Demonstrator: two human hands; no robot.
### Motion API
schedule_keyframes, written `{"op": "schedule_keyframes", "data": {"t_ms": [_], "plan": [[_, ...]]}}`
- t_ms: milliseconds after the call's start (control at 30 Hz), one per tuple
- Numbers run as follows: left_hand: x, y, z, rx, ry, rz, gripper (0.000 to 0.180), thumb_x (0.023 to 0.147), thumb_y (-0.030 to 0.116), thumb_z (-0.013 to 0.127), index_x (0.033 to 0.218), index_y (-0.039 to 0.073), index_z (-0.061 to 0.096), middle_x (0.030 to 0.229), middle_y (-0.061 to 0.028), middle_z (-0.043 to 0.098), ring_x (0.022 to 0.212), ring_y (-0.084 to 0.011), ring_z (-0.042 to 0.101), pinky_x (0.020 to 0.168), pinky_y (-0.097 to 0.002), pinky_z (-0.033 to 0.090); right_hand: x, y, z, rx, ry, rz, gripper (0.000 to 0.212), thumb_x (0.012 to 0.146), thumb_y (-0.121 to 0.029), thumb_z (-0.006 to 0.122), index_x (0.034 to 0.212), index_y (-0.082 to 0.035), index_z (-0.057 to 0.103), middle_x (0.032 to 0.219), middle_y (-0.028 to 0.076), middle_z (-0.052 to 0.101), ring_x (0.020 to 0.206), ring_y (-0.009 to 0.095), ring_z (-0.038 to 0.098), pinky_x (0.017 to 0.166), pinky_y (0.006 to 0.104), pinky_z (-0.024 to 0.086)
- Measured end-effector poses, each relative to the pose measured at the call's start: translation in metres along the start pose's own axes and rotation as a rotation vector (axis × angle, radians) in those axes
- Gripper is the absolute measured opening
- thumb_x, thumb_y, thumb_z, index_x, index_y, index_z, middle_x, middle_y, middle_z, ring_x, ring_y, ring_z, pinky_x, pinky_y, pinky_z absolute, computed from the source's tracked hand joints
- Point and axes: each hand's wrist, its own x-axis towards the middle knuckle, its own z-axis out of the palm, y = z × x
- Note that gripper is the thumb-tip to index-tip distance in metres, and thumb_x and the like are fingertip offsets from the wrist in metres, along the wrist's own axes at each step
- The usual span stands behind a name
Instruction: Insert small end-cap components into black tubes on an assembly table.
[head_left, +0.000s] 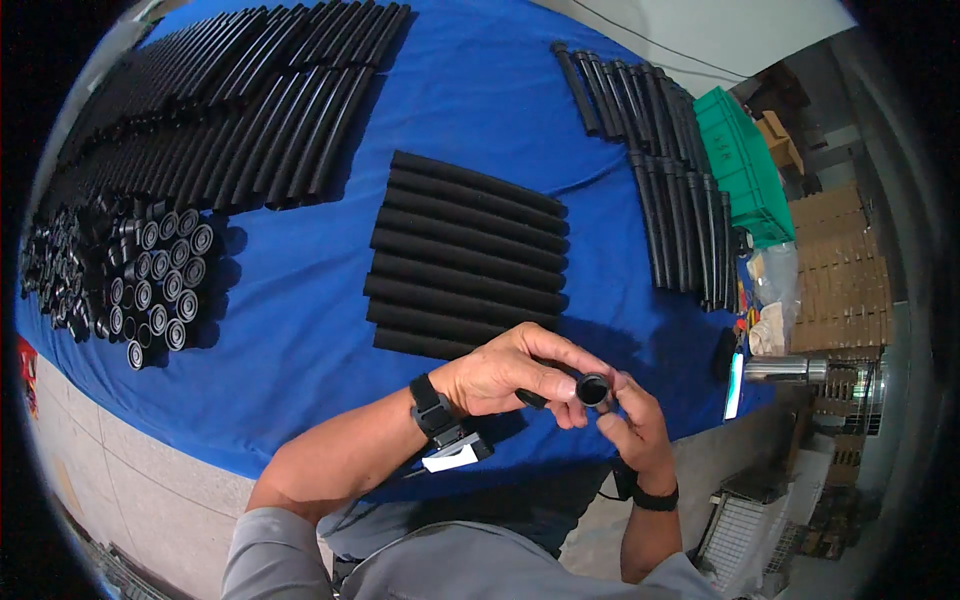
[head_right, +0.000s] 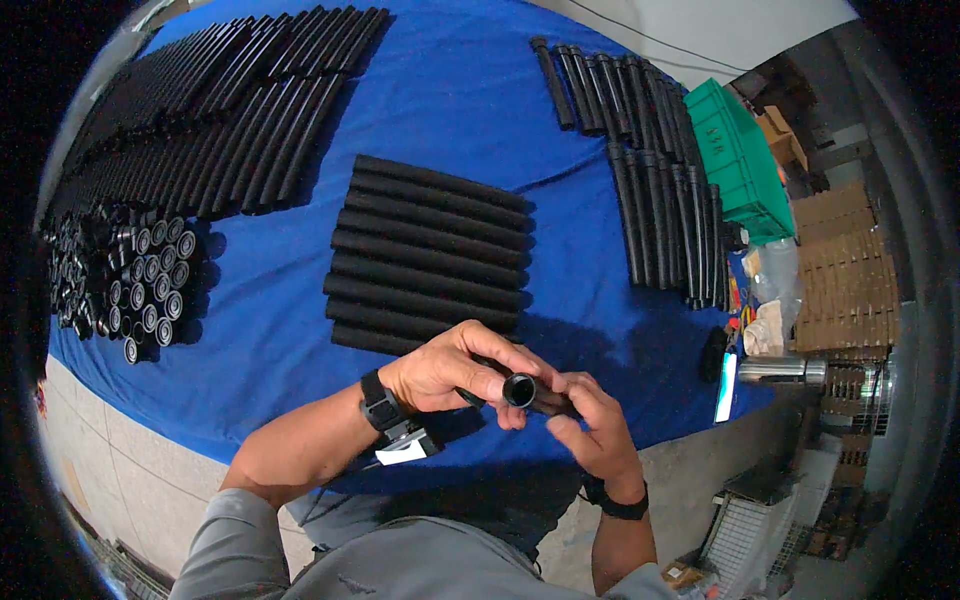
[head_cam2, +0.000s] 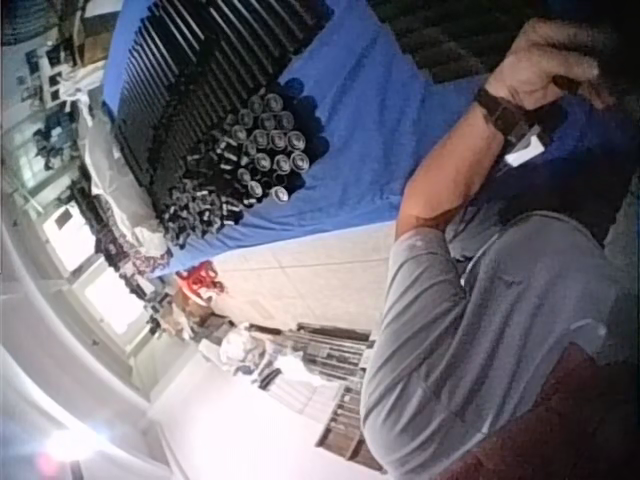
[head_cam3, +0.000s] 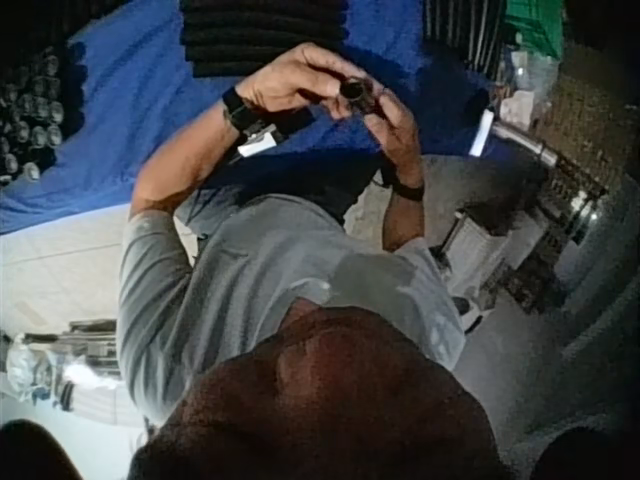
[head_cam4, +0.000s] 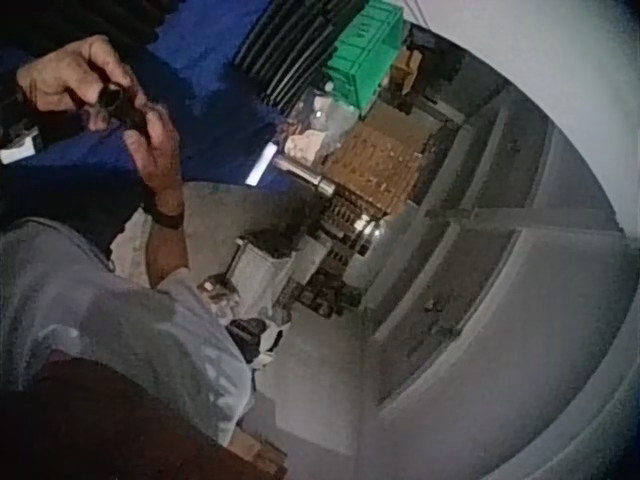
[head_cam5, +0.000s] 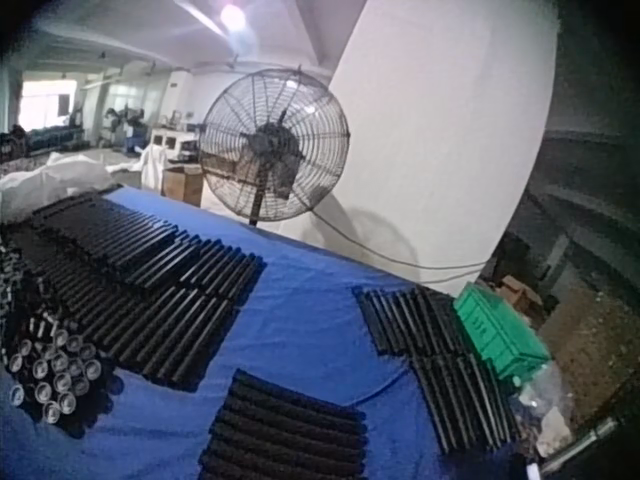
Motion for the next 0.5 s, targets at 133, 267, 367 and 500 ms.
{"op": "schedule_keyframes", "data": {"t_ms": [133,267,367,500], "plan": [[0.001,0.003,0.012,0.092,0.04,0.036,0.036,0.086,0.005,0.069,0.12,-0.002,0.065,0.113,-0.0216,0.065,0.082,-0.025,0.071,0.072,-0.0348,0.06,0.006,-0.02,0.011,-0.607,0.09,-0.275,0.039,0.072,-0.01,0.077,0.105,0.002,0.061,0.109,0.014,0.061,0.097,0.026,0.059,0.084,0.0355,0.048],[0.004,0.004,0.015,0.079,0.119,0.109,0.028,0.092,0.014,0.066,0.113,-0.004,0.066,0.09,-0.0128,0.07,0.071,-0.0181,0.069,0.062,-0.0296,0.057,-0.006,-0.016,-0.004,-0.501,0.537,-0.355,0.033,0.077,-0.005,0.073,0.107,0.0,0.061,0.114,0.014,0.061,0.1,0.026,0.06,0.086,0.0377,0.05],[0.001,0.0,0.007,0.186,0.108,-0.032,0.025,0.096,0.02,0.062,0.103,-0.003,0.068,0.082,-0.0089,0.068,0.063,-0.0141,0.064,0.056,-0.0273,0.052,-0.005,-0.008,-0.013,0.587,0.765,-0.239,0.028,0.086,-0.005,0.068,0.112,-0.002,0.06,0.119,0.013,0.062,0.104,0.027,0.061,0.088,0.0367,0.052],[0.007,-0.01,0.016,0.268,0.162,-0.075,0.026,0.095,0.015,0.063,0.116,0.001,0.064,0.082,-0.0088,0.066,0.064,-0.0139,0.062,0.056,-0.0273,0.05,-0.015,0.035,-0.007,1.708,0.399,0.092,0.031,0.094,-0.021,0.064,0.118,-0.001,0.058,0.118,0.013,0.063,0.106,0.025,0.062,0.091,0.035,0.056]]}}
